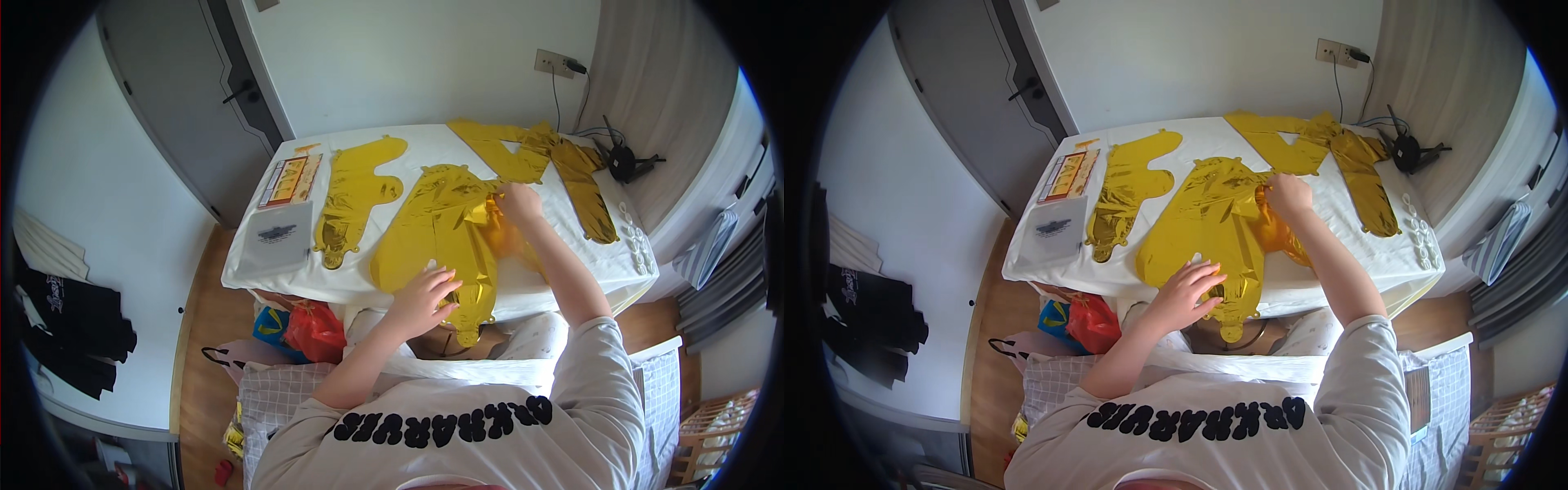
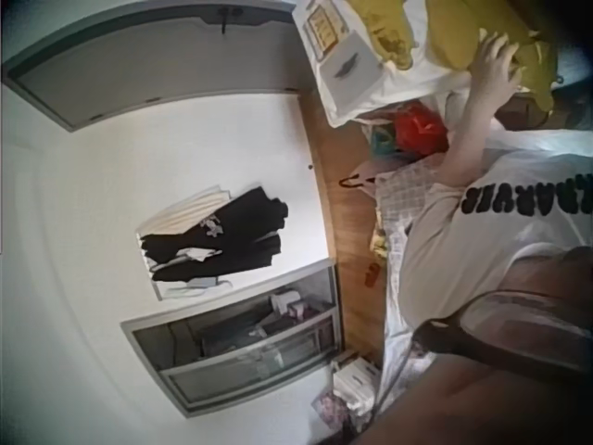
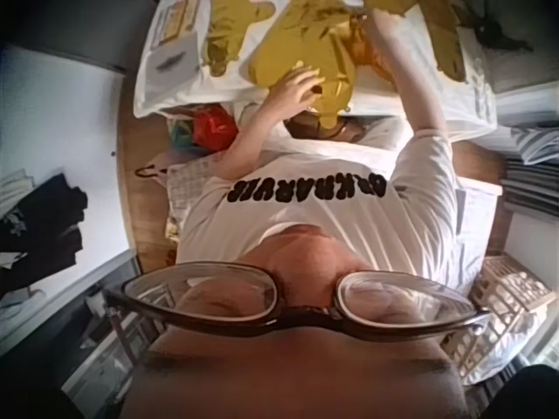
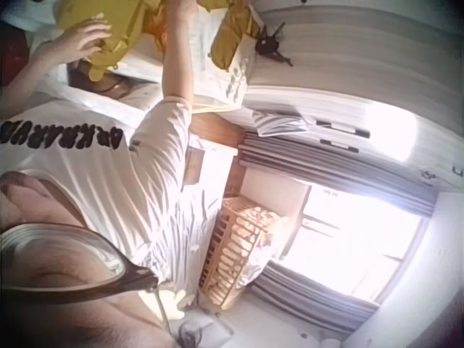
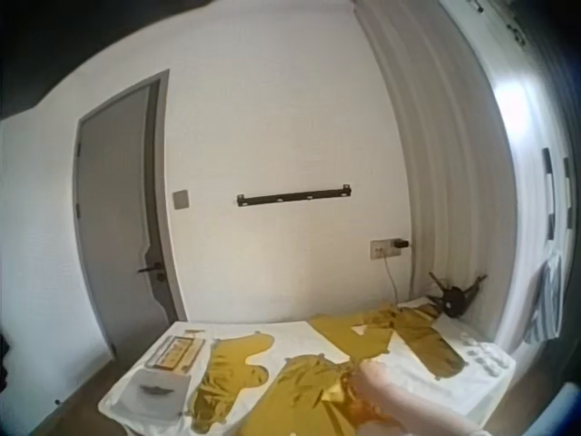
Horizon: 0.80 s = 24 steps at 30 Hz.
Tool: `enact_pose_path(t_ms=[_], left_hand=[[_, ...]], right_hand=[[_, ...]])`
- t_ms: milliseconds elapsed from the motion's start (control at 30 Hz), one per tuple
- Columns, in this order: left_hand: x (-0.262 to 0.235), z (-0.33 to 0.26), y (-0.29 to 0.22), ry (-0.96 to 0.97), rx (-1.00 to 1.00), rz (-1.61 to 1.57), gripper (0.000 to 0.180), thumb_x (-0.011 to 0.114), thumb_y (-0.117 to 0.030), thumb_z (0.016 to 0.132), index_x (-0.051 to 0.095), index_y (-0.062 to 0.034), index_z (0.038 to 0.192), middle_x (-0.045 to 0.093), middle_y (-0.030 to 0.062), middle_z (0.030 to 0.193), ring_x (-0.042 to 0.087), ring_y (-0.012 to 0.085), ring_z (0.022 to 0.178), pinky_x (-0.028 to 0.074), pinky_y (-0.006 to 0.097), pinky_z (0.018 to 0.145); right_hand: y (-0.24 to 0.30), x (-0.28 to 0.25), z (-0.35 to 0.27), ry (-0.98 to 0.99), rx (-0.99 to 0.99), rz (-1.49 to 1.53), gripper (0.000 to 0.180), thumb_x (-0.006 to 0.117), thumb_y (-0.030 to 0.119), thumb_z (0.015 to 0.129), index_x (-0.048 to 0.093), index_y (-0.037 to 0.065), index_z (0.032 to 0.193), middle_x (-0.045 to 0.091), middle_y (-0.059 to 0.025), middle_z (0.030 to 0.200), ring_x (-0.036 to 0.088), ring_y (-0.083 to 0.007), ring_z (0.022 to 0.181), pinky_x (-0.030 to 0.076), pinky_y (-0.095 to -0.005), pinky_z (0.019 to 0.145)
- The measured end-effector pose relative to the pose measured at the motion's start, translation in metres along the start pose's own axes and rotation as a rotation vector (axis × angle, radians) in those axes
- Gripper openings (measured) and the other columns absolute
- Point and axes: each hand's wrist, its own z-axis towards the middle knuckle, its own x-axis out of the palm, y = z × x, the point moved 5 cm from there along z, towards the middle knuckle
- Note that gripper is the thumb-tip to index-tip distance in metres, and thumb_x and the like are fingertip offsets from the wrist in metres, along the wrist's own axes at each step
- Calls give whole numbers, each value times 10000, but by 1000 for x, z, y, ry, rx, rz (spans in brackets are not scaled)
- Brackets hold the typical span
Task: The person lays out and flattens a deflated foil balloon on a table by hand, then folds it into a compact square.
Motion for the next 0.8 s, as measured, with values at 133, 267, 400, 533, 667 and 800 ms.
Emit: enact_pose_path(t_ms=[133, 267, 400, 533, 667, 800], left_hand=[[-3, -4, 2, -16, -26, 28, 431, 682, -342, 961, 632, -131, 1333, 576, 98, 1422, 509, 299, 1367, 344, 556, 1182], [-3, 5, 3, -8, -77, 95, 445, 662, -386, 972, 626, -117, 1325, 574, 105, 1421, 502, 294, 1380, 298, 598, 1190], [-5, 12, 17, -13, -163, 156, 497, 651, -407, 979, 569, -112, 1371, 585, 112, 1406, 501, 294, 1385, 264, 608, 1202], [-3, 38, 19, -24, -119, 151, 547, 651, -396, 981, 507, -111, 1425, 596, 136, 1385, 522, 311, 1361, 258, 606, 1207], [-13, 40, 27, 81, -236, 69, 626, 665, -385, 973, 440, -100, 1483, 593, 170, 1379, 548, 336, 1320, 263, 610, 1208], [-12, 45, 27, 106, -228, 71, 698, 694, -391, 952, 405, -92, 1512, 579, 180, 1400, 554, 347, 1304, 295, 595, 1198]], right_hand=[[28, -24, -7, -227, -107, 125, 283, 669, 236, 912, 722, 153, 1178, 733, -130, 1105, 688, -331, 1045, 546, -436, 902], [22, -19, -2, -588, -366, 237, 349, 665, 238, 934, 684, 152, 1271, 725, -119, 1151, 656, -344, 1115, 516, -429, 958], [17, 17, 24, -440, -329, 302, 469, 646, 226, 941, 588, 115, 1393, 667, -184, 1271, 573, -362, 1267, 458, -442, 1072], [-22, 65, 57, -126, -163, 89, 547, 565, 304, 993, 473, 107, 1495, 570, -198, 1425, 468, -374, 1384, 388, -448, 1148], [4, 64, 43, -26, -14, 25, 585, 488, 402, 1026, 407, 139, 1543, 459, -174, 1550, 370, -357, 1472, 325, -485, 1199], [20, 41, 12, -192, 17, -122, 629, 448, 498, 1040, 375, 168, 1571, 365, -158, 1622, 288, -348, 1526, 251, -539, 1233]])
